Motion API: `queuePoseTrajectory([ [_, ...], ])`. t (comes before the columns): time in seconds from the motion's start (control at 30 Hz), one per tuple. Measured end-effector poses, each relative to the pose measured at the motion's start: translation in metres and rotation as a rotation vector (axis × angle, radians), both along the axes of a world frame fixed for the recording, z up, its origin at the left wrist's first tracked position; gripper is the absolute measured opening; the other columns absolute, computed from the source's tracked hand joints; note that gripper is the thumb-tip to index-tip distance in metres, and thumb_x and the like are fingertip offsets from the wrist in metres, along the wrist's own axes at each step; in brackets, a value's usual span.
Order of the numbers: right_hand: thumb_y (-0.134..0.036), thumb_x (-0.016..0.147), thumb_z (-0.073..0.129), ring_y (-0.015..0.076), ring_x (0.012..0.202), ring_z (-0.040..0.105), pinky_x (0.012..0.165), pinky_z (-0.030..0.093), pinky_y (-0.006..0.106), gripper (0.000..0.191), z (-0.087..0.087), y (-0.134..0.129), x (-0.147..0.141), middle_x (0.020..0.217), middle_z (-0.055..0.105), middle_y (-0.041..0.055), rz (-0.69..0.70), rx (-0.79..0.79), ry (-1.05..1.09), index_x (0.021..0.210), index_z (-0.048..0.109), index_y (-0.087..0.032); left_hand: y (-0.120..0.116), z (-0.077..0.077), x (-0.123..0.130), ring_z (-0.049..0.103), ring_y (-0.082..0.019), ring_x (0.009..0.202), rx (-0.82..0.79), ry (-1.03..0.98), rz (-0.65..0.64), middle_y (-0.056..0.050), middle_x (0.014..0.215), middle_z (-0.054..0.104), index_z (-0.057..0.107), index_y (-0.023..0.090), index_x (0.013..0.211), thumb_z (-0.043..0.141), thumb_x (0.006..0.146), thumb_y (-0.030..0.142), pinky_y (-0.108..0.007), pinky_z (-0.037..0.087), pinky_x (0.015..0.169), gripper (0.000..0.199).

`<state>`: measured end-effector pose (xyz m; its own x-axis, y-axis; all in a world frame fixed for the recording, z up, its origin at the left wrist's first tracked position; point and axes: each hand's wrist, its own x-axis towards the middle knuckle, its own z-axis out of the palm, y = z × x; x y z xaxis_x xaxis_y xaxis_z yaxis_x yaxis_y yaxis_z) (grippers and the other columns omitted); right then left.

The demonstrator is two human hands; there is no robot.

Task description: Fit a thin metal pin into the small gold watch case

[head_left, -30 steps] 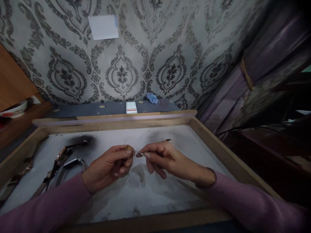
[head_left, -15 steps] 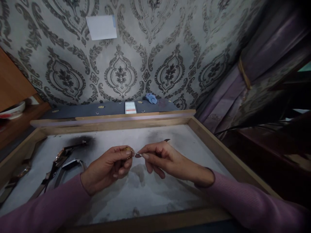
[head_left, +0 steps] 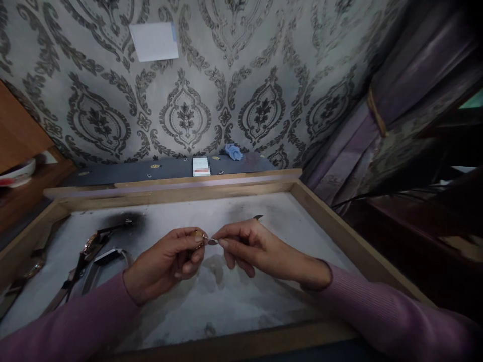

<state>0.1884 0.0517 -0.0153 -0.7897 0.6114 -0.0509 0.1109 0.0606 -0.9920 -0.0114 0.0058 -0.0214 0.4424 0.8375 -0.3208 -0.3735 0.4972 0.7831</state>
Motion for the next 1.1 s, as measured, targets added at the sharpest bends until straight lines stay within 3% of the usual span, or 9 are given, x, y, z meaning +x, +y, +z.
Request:
queuePoseTrajectory([
  [0.7, -0.037, 0.092, 0.053, 0.0022, 0.037, 0.042, 0.035, 0.032, 0.013, 0.032, 0.0003, -0.0031, 0.0003, 0.061, 0.06, -0.0018, 0.016, 0.025, -0.007, 0.105, 0.066, -0.01, -0.0001, 0.0044, 0.0012, 0.029, -0.001, 0.037, -0.023, 0.052, -0.019, 0.007, 0.051, 0.043, 0.05, 0.015, 0.069, 0.066, 0.076, 0.027, -0.014, 0.012, 0.035, 0.021],
  [1.1, -0.037, 0.093, 0.052, 0.0024, 0.036, 0.041, 0.034, 0.03, 0.013, 0.032, 0.0021, -0.0035, 0.0012, 0.06, 0.06, -0.0016, 0.026, 0.035, -0.032, 0.102, 0.066, -0.01, 0.0008, 0.0005, 0.0, 0.03, -0.001, 0.038, -0.016, 0.049, -0.041, 0.007, 0.053, 0.043, 0.049, 0.015, 0.07, 0.062, 0.081, 0.026, -0.014, 0.013, 0.035, 0.02],
])
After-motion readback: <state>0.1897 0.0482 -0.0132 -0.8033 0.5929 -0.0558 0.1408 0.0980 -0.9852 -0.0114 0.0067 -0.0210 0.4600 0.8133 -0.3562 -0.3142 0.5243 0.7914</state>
